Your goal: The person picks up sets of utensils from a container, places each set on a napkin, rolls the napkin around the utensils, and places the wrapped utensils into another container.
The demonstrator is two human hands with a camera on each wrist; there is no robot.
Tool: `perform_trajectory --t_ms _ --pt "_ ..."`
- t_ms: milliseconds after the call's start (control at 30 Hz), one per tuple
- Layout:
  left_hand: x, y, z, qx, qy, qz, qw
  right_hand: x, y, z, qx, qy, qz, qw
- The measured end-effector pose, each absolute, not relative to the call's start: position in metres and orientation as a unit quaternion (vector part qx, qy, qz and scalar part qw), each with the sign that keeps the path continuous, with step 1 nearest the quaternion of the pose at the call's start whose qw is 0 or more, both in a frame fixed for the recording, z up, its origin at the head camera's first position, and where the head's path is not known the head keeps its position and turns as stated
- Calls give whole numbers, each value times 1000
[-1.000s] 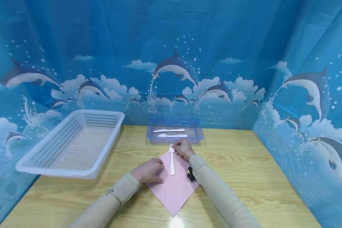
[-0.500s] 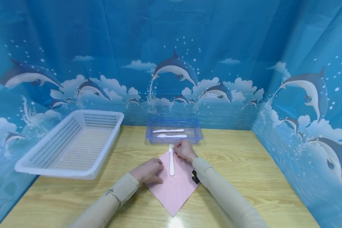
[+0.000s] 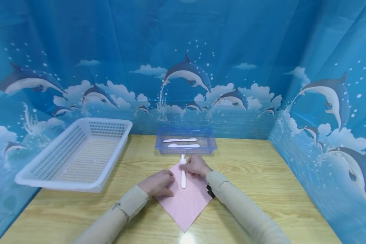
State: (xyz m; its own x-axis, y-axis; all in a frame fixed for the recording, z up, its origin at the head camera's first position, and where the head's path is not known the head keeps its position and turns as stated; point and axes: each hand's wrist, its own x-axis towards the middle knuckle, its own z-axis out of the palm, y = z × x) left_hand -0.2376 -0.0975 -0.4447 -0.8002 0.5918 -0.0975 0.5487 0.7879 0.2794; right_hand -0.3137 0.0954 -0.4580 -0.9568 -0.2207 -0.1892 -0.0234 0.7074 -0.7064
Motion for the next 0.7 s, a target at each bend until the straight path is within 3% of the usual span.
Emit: perform_trajectory --t_ms 700 --pt "-237 -98 -443 310 939 118 88 -315 91 -462 -73 929 -346 112"
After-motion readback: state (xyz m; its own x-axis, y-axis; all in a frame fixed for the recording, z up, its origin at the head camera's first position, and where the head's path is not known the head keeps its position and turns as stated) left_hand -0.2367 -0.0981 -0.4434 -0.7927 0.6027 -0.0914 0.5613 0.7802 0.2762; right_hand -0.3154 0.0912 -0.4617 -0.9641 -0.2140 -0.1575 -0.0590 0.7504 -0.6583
